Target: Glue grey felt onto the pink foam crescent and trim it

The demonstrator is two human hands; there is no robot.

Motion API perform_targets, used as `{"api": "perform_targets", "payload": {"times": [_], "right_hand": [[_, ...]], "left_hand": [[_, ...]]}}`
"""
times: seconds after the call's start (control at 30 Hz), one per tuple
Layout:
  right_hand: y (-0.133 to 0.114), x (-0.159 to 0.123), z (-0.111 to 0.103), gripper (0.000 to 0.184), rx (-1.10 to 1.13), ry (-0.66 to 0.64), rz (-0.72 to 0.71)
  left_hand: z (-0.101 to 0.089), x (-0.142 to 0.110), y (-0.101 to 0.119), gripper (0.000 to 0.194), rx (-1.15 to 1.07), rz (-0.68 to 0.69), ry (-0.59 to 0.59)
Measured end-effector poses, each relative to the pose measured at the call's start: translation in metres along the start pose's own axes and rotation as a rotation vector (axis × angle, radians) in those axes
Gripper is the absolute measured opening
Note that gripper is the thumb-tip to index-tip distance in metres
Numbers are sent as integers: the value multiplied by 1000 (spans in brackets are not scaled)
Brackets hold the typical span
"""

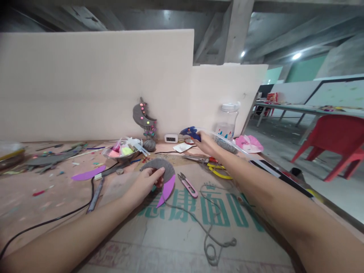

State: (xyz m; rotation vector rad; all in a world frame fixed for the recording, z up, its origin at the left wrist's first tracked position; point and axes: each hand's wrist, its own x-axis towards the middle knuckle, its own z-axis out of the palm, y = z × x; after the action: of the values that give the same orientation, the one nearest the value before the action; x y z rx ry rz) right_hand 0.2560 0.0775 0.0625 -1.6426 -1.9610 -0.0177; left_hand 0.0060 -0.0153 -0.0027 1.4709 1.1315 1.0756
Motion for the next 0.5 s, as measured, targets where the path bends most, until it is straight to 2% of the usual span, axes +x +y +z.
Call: {"api": "perform_targets", "payload": {"times": [0.1,0.3,0.4,0.5], "right_hand": [[-12,-4,-10,31,49,-18,42],[-34,-9,-33,39,100,-49,126],[-43,-20,-49,33,138,-44,62],[-52,-37,-67,41,185,-69,25]], "left_hand": [[0,0,2,38,-12,-12,-7],[0,-3,4,37,-25,-4,-17],[0,-2,2,37,8,4,-4],[0,-2,2,37,1,0,0]]}}
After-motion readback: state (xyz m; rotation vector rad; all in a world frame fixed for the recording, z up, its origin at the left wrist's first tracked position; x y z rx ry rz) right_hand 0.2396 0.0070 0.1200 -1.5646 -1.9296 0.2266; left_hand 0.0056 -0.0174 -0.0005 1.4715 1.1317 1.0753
